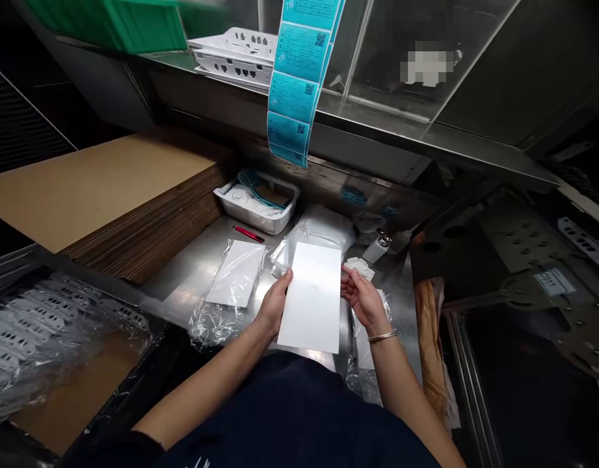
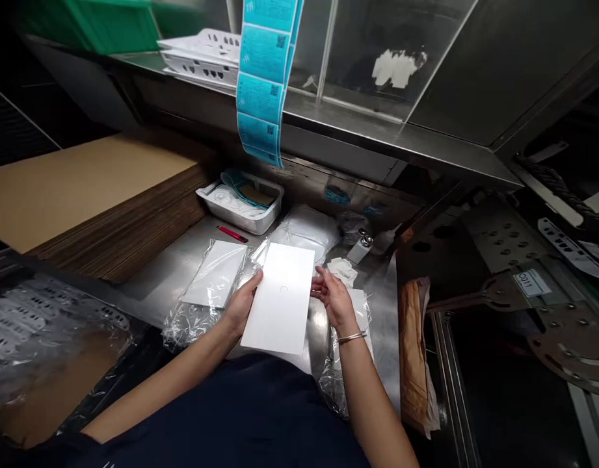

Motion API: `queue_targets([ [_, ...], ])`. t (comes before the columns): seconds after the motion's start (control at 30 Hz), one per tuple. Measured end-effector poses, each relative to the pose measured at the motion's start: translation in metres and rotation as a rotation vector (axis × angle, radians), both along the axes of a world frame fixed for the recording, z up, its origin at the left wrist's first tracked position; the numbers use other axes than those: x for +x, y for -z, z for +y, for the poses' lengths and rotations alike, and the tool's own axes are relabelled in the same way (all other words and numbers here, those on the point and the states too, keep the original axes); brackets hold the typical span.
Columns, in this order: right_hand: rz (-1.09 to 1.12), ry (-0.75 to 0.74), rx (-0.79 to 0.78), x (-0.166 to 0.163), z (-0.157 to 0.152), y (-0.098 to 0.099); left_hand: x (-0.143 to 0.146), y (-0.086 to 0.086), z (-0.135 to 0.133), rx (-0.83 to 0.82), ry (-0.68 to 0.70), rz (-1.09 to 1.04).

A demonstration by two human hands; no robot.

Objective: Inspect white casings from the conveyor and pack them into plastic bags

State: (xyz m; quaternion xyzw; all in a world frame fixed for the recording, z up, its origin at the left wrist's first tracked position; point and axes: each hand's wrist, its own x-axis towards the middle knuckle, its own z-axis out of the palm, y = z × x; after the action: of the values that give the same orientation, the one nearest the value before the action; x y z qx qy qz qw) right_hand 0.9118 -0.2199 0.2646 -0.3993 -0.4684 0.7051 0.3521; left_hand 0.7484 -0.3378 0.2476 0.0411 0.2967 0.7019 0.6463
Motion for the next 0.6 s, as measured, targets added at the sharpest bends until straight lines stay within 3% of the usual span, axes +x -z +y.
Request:
queue_targets([
  [0.3, -0.037, 0.011, -0.09, 0.019, -0.036, 0.03, -0.004, 0.002, 0.015, -0.031, -0.035, 0.017],
  [0.47, -0.131, 0.107, 0.01, 0.004, -0.047, 0.019, 0.001, 0.003, 0.014, -0.019, -0.118, 0.198],
  [0.6, -0.215, 0.062, 0.204, -0.024, -0.05, 0.005, 0.013, -0.002, 0.01, -0.015, -0.173, 0.341],
])
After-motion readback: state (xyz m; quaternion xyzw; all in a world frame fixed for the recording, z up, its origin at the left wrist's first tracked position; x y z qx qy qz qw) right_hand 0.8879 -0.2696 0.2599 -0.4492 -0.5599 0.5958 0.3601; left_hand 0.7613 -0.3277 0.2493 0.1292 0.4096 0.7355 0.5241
